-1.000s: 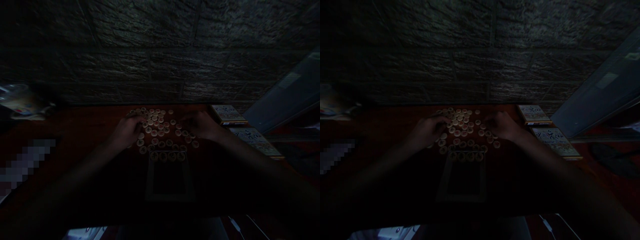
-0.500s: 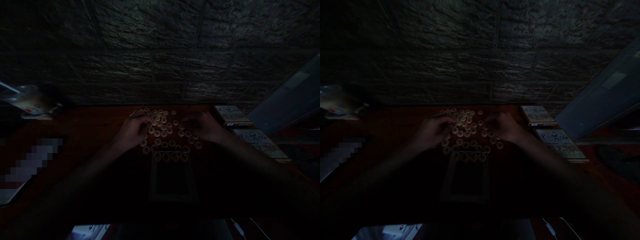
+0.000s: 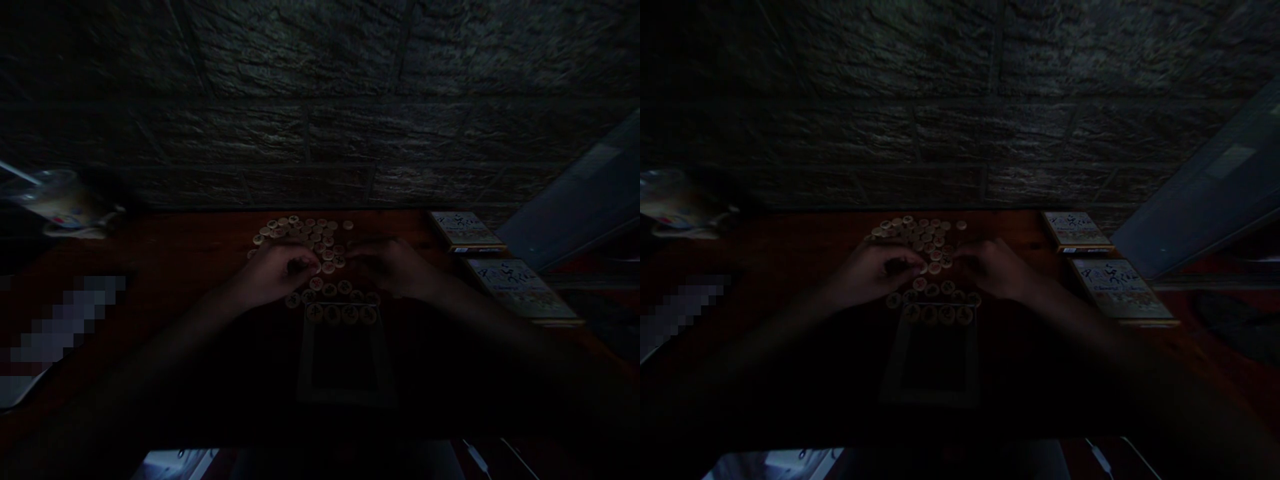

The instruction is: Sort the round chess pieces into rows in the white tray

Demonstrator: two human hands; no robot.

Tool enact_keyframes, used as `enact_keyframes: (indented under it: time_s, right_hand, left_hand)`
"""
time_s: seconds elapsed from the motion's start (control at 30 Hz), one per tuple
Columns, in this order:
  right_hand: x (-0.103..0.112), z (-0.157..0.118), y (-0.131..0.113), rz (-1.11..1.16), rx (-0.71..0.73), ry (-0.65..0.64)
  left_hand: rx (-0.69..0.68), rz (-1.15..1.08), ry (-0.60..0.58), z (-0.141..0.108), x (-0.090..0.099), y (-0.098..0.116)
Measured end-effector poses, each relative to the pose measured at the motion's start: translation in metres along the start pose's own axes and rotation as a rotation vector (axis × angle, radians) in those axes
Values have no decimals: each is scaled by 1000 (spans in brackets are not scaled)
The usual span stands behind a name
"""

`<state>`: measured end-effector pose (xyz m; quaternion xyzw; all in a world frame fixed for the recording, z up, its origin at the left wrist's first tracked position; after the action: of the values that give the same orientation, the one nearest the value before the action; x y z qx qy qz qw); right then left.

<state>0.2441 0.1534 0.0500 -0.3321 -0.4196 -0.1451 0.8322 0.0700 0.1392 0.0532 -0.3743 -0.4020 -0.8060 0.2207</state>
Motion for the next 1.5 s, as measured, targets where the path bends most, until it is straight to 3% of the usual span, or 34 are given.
enact_keyframes:
  time_s: [0.17,0.67,0.87,1.0,1.1,1.27,1.5]
  right_hand:
    - [-5,-2,-13,-105,156,15]
    - [-2,-2,-17,-17,195,-116]
    - [0,-1,-19,-66,180,-99]
    - [11,1,-22,-12,50,-84]
    - [15,-1,-45,112,10,-87]
    - [2,-14,-100,168,213,-118]
    - [-22,-25,-110,67,364,-150]
  left_hand:
    - [-81,61,1,1,0,5]
    - [-110,72,9,1,-2,5]
    - [-95,66,30,2,1,3]
    - [-28,71,85,5,8,-2]
    - [98,62,171,5,19,-16]
    - [219,29,330,4,37,-35]
    - [232,7,417,6,44,-44]
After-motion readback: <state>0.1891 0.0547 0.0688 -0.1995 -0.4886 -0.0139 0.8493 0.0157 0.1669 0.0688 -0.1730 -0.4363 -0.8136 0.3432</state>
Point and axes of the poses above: each hand's wrist, its own z-axis towards the middle knuckle, its own x-axis out of the back of the hand, y = z × x, the point moved 8 cm from there along z, towards the middle knuckle, and after that the axes turned 9 degrees about y, right-handed, at the moved point
